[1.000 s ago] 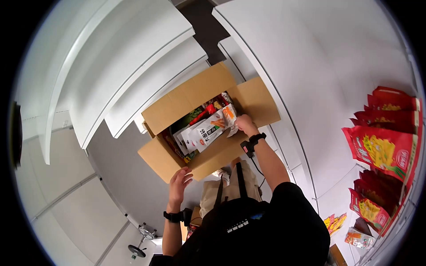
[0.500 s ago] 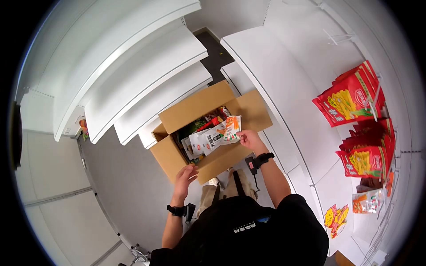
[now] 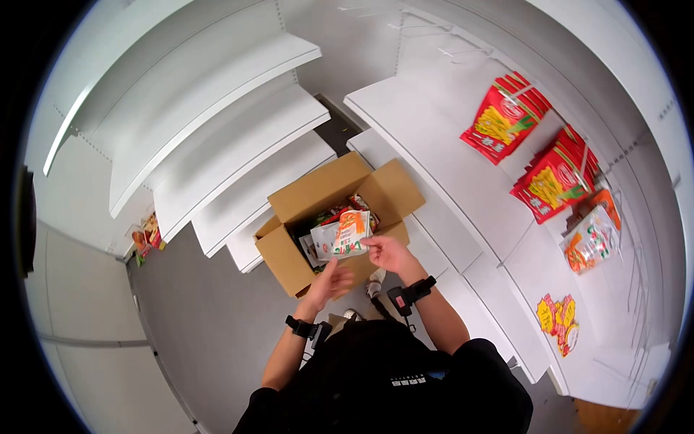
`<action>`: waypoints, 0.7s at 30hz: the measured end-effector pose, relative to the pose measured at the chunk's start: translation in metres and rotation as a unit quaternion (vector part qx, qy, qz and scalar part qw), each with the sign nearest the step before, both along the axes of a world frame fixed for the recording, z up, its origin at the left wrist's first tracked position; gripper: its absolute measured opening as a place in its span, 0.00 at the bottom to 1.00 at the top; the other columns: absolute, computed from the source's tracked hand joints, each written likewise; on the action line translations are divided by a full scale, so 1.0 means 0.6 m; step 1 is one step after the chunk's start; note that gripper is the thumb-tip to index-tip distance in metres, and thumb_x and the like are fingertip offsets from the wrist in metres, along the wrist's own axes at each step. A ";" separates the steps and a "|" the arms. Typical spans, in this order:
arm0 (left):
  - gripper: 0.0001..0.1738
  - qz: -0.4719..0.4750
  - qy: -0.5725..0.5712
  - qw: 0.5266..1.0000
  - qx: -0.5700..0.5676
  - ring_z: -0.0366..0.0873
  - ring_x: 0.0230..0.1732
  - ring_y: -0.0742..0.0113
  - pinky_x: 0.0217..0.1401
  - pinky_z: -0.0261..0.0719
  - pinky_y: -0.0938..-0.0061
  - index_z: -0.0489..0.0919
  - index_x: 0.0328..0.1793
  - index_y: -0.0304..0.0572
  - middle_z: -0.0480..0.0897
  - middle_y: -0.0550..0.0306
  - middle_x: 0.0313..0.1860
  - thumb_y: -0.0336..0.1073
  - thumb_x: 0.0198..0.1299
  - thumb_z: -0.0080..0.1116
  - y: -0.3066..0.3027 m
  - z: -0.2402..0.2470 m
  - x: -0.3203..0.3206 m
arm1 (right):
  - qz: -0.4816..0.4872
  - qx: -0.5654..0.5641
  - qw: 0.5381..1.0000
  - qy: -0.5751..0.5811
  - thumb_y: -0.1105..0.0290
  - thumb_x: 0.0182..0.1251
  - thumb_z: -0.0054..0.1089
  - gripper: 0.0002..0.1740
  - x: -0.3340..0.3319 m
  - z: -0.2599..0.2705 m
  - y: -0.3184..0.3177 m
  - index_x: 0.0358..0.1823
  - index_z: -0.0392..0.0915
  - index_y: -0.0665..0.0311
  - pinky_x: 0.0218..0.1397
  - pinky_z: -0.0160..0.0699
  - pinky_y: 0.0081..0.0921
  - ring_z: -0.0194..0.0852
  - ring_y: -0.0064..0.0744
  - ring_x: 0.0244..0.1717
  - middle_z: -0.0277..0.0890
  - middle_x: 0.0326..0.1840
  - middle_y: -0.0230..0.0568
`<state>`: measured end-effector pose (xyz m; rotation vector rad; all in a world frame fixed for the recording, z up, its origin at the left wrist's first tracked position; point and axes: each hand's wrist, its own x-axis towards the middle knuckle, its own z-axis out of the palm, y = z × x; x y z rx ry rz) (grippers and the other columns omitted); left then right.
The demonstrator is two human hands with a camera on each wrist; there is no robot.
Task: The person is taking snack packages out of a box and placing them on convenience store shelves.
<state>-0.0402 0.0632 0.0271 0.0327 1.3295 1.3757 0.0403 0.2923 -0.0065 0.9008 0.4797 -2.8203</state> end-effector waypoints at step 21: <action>0.19 -0.039 0.032 0.998 0.046 0.79 0.47 0.66 0.49 0.77 0.74 0.75 0.53 0.34 0.81 0.52 0.46 0.40 0.63 0.52 0.107 -0.014 0.108 | -0.109 0.022 0.992 0.062 0.70 0.68 0.50 0.16 0.246 0.029 -0.009 0.49 0.75 0.77 0.33 0.64 0.16 0.58 0.17 0.29 0.69 0.33 0.29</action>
